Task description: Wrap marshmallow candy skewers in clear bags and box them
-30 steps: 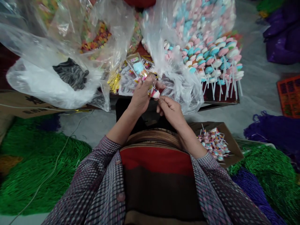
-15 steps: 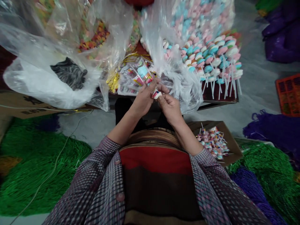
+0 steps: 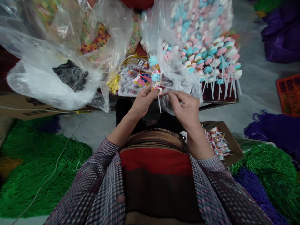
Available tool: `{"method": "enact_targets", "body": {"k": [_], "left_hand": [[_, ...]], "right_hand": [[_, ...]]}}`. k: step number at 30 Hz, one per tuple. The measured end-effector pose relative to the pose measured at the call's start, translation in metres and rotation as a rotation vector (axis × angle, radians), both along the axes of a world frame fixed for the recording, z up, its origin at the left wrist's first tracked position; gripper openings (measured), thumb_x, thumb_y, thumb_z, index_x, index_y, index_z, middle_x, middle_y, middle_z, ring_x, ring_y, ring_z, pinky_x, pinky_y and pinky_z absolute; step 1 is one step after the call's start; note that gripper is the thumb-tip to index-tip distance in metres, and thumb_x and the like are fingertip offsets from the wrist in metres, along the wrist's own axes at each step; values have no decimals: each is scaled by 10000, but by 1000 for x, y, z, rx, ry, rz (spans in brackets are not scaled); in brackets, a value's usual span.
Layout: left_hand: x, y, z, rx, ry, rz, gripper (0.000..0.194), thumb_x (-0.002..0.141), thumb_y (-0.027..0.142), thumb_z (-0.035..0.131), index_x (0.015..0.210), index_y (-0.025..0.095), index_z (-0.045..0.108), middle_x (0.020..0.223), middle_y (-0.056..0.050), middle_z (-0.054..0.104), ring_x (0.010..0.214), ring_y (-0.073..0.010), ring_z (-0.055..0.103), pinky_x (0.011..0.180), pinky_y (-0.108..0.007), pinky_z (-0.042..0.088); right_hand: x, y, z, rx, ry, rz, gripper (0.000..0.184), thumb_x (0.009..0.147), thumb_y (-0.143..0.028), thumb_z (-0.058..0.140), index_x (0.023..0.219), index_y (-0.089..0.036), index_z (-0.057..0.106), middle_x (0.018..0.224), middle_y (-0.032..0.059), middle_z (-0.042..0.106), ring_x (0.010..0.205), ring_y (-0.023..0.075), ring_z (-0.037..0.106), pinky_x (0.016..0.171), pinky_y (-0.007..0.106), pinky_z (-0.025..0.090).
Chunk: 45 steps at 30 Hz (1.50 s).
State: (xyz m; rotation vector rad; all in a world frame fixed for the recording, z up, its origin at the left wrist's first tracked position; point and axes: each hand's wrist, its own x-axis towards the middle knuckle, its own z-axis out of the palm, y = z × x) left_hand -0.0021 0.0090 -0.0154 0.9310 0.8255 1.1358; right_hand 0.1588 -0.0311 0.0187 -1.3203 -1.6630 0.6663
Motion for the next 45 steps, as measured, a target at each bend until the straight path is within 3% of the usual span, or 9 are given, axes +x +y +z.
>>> {"method": "enact_targets", "body": {"k": [3,8,18,25,31,36,40,45], "left_hand": [[1,-2,3,35,-1,-25,255,839,437,784,978,226,755,768,22,713,729,-107,671,764,-255,580],[0,-6,4,111,56,-55,271,870,460,762,788,217,675,694,33,656,635,-90,601,663,-234,548],[-7,-7,10,206,206,-150,148,877,348,701,852,202,696,773,19,684,700,-100,621,687,-227,531],[-9,-5,2,95,140,-184,124,869,328,700,907,211,708,716,15,661,688,-123,642,654,-247,529],[-14,-5,2,50,33,-308,163,799,278,723,945,208,710,850,-18,726,816,-154,698,766,-283,582],[-14,-5,1,87,76,-341,206,881,373,715,947,184,662,857,-19,725,781,-126,707,736,-254,584],[-8,-7,0,82,103,-314,206,948,388,663,981,186,637,834,-8,722,758,-111,707,704,-231,582],[0,-10,-6,88,166,-126,117,996,300,578,1044,206,628,721,39,676,655,-87,679,626,-210,561]], "right_hand": [[3,7,6,174,-112,-24,278,1030,-404,545,1041,-247,774,1017,64,805,1002,223,749,940,401,574],[1,21,2,233,-252,119,254,1034,-311,531,1057,-240,774,1026,78,811,1008,223,759,948,407,579],[10,28,-3,231,-528,198,339,1069,-339,436,1032,-210,748,879,84,752,862,203,704,822,345,547],[13,32,0,184,-532,269,308,1043,-302,450,1067,-234,750,930,57,778,892,201,718,810,331,542],[14,32,5,112,-401,267,256,984,-242,520,1077,-217,757,1004,62,798,943,213,736,853,346,554],[16,32,9,71,-377,241,236,949,-235,522,977,-201,753,938,55,796,861,196,727,798,327,552],[15,31,12,74,-388,197,186,924,-239,545,892,-204,726,855,48,779,786,186,710,743,312,537],[15,30,12,104,-423,225,165,909,-245,552,858,-224,708,853,42,780,791,195,713,751,321,538]]}}
